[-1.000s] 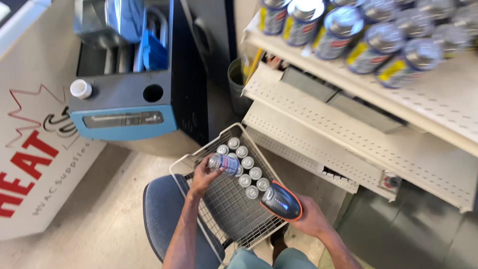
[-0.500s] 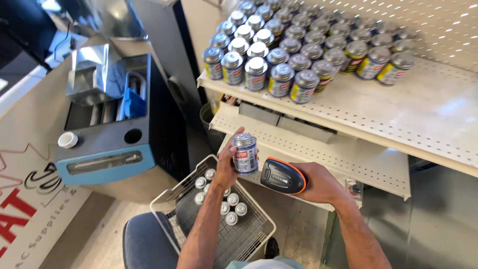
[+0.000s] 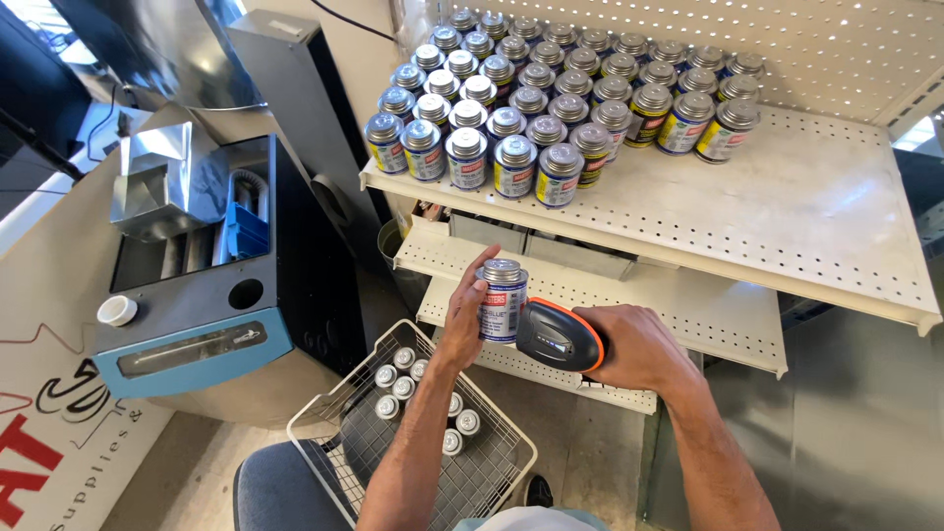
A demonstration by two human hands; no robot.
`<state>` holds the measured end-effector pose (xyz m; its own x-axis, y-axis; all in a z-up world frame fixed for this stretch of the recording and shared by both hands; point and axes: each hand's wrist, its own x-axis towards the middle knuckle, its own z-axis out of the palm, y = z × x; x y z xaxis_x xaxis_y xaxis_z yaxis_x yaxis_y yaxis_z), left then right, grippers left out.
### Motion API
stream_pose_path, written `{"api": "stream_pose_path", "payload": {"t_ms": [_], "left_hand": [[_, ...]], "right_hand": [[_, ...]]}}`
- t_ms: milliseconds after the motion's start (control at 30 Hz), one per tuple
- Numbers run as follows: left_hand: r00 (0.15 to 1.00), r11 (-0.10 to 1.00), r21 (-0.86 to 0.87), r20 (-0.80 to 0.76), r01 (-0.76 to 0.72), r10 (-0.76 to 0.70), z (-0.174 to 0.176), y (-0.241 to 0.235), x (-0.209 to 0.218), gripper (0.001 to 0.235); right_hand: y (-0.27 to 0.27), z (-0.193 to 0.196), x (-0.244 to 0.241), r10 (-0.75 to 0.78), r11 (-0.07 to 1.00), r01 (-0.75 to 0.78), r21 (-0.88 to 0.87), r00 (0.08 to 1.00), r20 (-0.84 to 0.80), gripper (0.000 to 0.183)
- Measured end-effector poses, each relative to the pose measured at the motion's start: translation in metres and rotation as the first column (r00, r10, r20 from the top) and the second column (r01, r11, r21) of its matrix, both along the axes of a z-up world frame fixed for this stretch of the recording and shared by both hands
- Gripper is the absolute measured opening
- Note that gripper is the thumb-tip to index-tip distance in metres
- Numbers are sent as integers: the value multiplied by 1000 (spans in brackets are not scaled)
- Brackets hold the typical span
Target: The person uses a handheld scanner to scan barcode labels on small cans of liquid product, then places each scanned can from a wire basket onto a shelf.
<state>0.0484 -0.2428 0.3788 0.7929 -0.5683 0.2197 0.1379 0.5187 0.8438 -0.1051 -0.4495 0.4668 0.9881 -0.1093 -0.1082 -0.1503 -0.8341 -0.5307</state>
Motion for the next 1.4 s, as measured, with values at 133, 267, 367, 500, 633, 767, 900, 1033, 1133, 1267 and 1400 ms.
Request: {"api": "stream_pose_path", "payload": {"t_ms": [133, 267, 367, 500, 633, 767, 900, 1033, 1133, 1267, 1400], "left_hand": [[1000, 1000, 6, 19, -10, 10, 8, -6, -6, 78], [989, 983, 158, 129, -93, 72, 10, -16, 6, 71], [974, 948, 288, 211, -140, 80, 25, -36, 8, 84], [953, 898, 413, 302, -151, 21, 52, -72, 20, 115], [882, 883, 393, 470, -257, 48, 41, -134, 48, 95], [710, 751, 469, 704, -465, 0, 52, -189, 60, 75], [616, 649, 536, 777, -540, -129, 55, -244, 83, 78], [509, 605, 516, 836, -606, -204, 45, -303, 110, 79], [526, 563, 548, 821, -618, -222, 46, -334, 118, 84], [623, 576, 609, 754, -545, -207, 57, -350, 119, 80], [566, 487, 616, 780, -619, -268, 55, -361, 122, 71]], "right_hand": [[-9, -22, -9, 23, 997, -31, 74, 994, 106, 61], [-6, -20, -13, -49, 963, -2, 268, 982, 185, 61], [-16, -35, -22, -85, 927, 1, 375, 974, 208, 60], [-32, -62, -27, -154, 832, -21, 555, 951, 267, 52], [-56, -116, -21, -304, 764, 36, 645, 901, 310, 46], [-60, -90, -20, -542, 705, 341, 622, 825, 162, 47], [-75, -101, -23, -563, 687, 376, 622, 816, 129, 41], [-81, -107, -24, -579, 656, 387, 648, 809, 103, 47], [-90, -119, -25, -585, 638, 367, 676, 802, 116, 36], [-102, -123, -26, -630, 615, 460, 640, 775, 48, 32], [-109, -123, -26, -653, 562, 485, 670, 757, -1, 30]]}}
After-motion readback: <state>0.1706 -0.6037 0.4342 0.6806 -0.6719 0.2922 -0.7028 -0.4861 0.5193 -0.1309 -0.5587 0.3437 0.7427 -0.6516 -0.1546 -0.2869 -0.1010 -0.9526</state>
